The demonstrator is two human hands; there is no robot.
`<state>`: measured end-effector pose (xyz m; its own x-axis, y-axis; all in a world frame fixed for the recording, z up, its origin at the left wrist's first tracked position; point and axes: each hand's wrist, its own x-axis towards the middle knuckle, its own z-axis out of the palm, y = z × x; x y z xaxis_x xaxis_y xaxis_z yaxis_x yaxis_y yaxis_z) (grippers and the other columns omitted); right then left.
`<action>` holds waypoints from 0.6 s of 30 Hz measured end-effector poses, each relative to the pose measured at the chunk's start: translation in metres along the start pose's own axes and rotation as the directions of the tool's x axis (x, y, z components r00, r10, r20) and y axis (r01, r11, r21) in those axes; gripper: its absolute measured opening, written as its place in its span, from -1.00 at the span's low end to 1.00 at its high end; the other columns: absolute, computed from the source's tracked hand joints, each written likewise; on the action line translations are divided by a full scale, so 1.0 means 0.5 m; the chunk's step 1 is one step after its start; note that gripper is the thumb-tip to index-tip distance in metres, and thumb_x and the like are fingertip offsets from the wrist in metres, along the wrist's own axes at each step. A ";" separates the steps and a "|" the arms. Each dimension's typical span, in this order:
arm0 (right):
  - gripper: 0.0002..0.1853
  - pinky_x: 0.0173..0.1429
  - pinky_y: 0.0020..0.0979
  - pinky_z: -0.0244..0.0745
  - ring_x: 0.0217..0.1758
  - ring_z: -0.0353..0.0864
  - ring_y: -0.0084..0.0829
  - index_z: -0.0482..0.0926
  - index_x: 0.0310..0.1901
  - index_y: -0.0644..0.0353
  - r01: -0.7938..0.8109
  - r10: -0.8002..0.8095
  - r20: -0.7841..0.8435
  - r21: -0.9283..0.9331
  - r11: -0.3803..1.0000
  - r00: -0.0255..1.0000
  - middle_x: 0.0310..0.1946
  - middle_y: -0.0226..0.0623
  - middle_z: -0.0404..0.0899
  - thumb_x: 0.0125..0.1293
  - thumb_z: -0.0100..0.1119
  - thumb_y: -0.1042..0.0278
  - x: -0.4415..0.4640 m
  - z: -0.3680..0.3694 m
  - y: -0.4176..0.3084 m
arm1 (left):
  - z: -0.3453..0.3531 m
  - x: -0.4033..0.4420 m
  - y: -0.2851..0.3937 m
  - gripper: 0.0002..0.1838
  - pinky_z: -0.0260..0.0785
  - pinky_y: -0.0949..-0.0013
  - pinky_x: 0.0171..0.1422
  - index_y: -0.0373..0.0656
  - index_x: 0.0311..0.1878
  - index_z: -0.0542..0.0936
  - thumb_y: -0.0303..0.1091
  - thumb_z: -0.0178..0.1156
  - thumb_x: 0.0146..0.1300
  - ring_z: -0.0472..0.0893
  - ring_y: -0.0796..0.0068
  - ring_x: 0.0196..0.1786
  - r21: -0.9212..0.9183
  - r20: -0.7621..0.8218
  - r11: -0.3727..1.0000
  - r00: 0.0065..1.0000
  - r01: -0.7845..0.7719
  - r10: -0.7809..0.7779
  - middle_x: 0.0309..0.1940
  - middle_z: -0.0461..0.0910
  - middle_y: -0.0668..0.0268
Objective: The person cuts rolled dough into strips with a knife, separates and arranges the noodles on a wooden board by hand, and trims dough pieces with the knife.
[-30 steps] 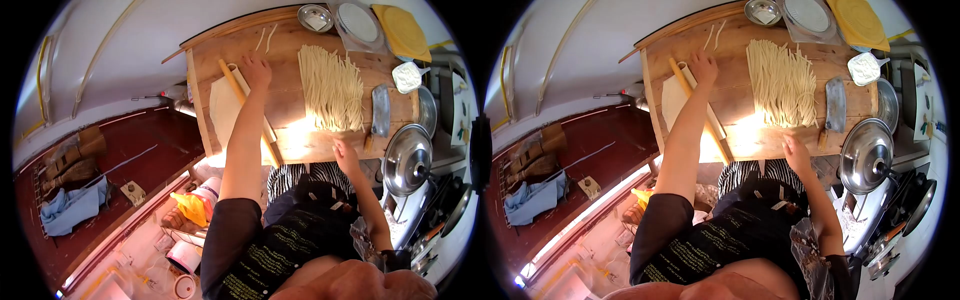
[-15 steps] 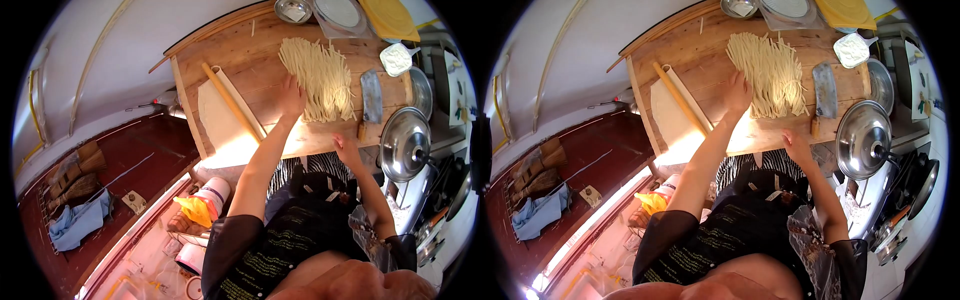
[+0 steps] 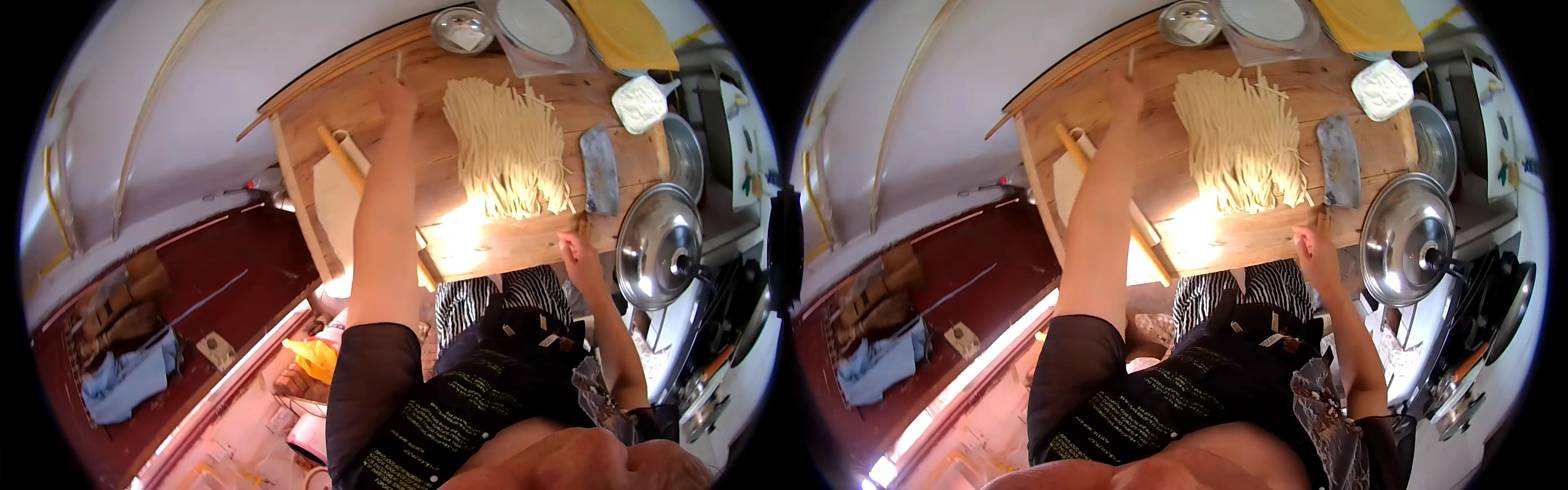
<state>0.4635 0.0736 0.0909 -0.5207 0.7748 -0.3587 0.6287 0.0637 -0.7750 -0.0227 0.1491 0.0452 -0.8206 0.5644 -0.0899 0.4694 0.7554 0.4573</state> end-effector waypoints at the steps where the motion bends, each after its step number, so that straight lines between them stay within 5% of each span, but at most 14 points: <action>1: -0.79 -0.16 -0.37 0.58 -0.24 0.71 -0.25 0.59 0.00 0.23 -0.091 0.091 0.001 -0.014 0.996 0.996 -0.23 -0.09 0.67 0.38 0.13 0.42 -0.023 -0.003 0.007 | 0.031 0.012 0.010 -0.59 0.38 0.00 0.18 -0.36 0.06 0.50 -0.26 0.12 0.25 0.49 -0.13 0.08 0.123 0.022 0.991 0.999 -0.044 0.041 0.07 0.46 -0.13; 5: -0.79 -0.16 -0.37 0.58 -0.23 0.72 -0.26 0.60 0.00 0.22 -0.173 0.175 0.042 -0.034 0.984 0.984 -0.23 -0.09 0.68 0.40 0.14 0.38 -0.047 0.006 0.037 | 0.094 0.030 -0.036 -0.59 0.42 0.03 0.13 -0.35 0.04 0.53 -0.23 0.12 0.24 0.50 -0.08 0.07 0.263 -0.072 0.955 0.984 -0.136 0.161 0.09 0.46 -0.09; 7: -0.78 -0.16 -0.37 0.58 -0.24 0.72 -0.25 0.60 0.01 0.22 -0.158 0.159 0.034 -0.018 0.987 0.987 -0.24 -0.10 0.68 0.39 0.14 0.38 -0.040 0.009 0.034 | 0.094 0.007 -0.041 -0.66 0.45 0.04 0.04 -0.31 -0.04 0.59 -0.26 0.13 0.23 0.52 -0.04 0.02 0.377 -0.328 0.885 0.854 -0.273 0.404 0.06 0.47 -0.11; 8: -0.78 -0.16 -0.37 0.58 -0.24 0.72 -0.25 0.59 0.01 0.21 -0.138 0.138 0.025 -0.007 0.990 0.990 -0.25 -0.10 0.68 0.39 0.15 0.38 -0.033 0.008 0.032 | 0.081 -0.035 -0.034 -0.72 0.45 0.03 0.02 -0.29 -0.10 0.60 -0.30 0.12 0.23 0.53 -0.05 -0.02 0.278 -0.055 0.928 0.961 -0.246 0.271 0.01 0.50 -0.11; 9: -0.78 -0.16 -0.37 0.58 -0.24 0.72 -0.25 0.59 0.01 0.21 -0.141 0.142 0.043 -0.009 0.990 0.989 -0.25 -0.10 0.68 0.39 0.15 0.38 -0.035 0.000 0.020 | 0.044 -0.115 -0.015 -0.77 0.44 0.02 0.00 -0.27 -0.16 0.62 -0.33 0.12 0.24 0.54 -0.06 -0.07 0.194 0.238 0.967 0.964 -0.168 0.120 -0.04 0.52 -0.11; 11: -0.78 -0.15 -0.37 0.58 -0.22 0.72 -0.24 0.59 0.02 0.22 -0.124 0.123 0.037 0.046 0.991 0.992 -0.23 -0.08 0.67 0.38 0.14 0.40 -0.004 -0.001 -0.003 | 0.076 -0.179 -0.046 -0.83 0.44 0.04 -0.07 -0.26 -0.23 0.60 -0.36 0.11 0.27 0.56 -0.05 -0.14 -0.011 0.117 0.968 0.961 -0.251 0.251 -0.18 0.57 -0.11; 13: -0.79 -0.18 -0.34 0.56 -0.25 0.69 -0.23 0.57 -0.01 0.25 -0.048 0.049 -0.007 0.061 0.997 0.999 -0.25 -0.09 0.65 0.37 0.14 0.43 0.018 0.003 0.015 | 0.045 -0.299 -0.022 -0.83 0.42 0.10 -0.13 -0.23 -0.27 0.57 -0.32 0.13 0.29 0.56 -0.02 -0.22 -0.173 0.198 0.958 0.945 -0.229 0.261 -0.31 0.59 -0.02; 15: -0.83 -0.23 -0.31 0.53 -0.32 0.64 -0.22 0.55 -0.06 0.26 0.102 -0.125 -0.190 -0.125 0.987 0.974 -0.29 -0.13 0.62 0.36 0.14 0.43 0.036 -0.011 -0.038 | 0.055 -0.411 -0.038 -0.84 0.39 0.13 -0.20 -0.20 -0.28 0.57 -0.31 0.15 0.31 0.55 0.03 -0.31 -0.358 0.189 0.933 0.977 -0.030 0.104 -0.40 0.56 0.04; 17: -0.84 -0.16 -0.26 0.50 -0.28 0.58 -0.18 0.54 -0.09 0.28 0.074 -0.087 -0.156 -0.088 0.993 0.984 -0.27 -0.13 0.59 0.34 0.16 0.44 0.045 -0.016 -0.025 | 0.046 -0.442 -0.043 -0.84 0.38 0.13 -0.23 -0.19 -0.27 0.57 -0.29 0.16 0.31 0.53 0.05 -0.37 -0.413 0.223 0.909 0.974 0.054 0.043 -0.46 0.54 0.10; 18: -0.79 -0.09 -0.22 0.49 -0.21 0.57 -0.13 0.51 -0.06 0.28 0.105 -0.153 -0.222 -0.215 0.971 0.963 -0.20 -0.09 0.57 0.32 0.18 0.42 0.056 -0.012 -0.030 | 0.024 -0.477 -0.065 -0.83 0.39 0.16 -0.24 -0.20 -0.28 0.57 -0.28 0.16 0.32 0.53 0.09 -0.40 -0.392 0.068 0.919 0.994 -0.051 0.085 -0.48 0.54 0.12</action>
<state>0.4429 0.0979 0.0957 -0.4697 0.8758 -0.1114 0.6802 0.2786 -0.6780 0.1616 -0.0059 0.0412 -0.7538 0.6476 -0.1111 0.3454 0.5344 0.7714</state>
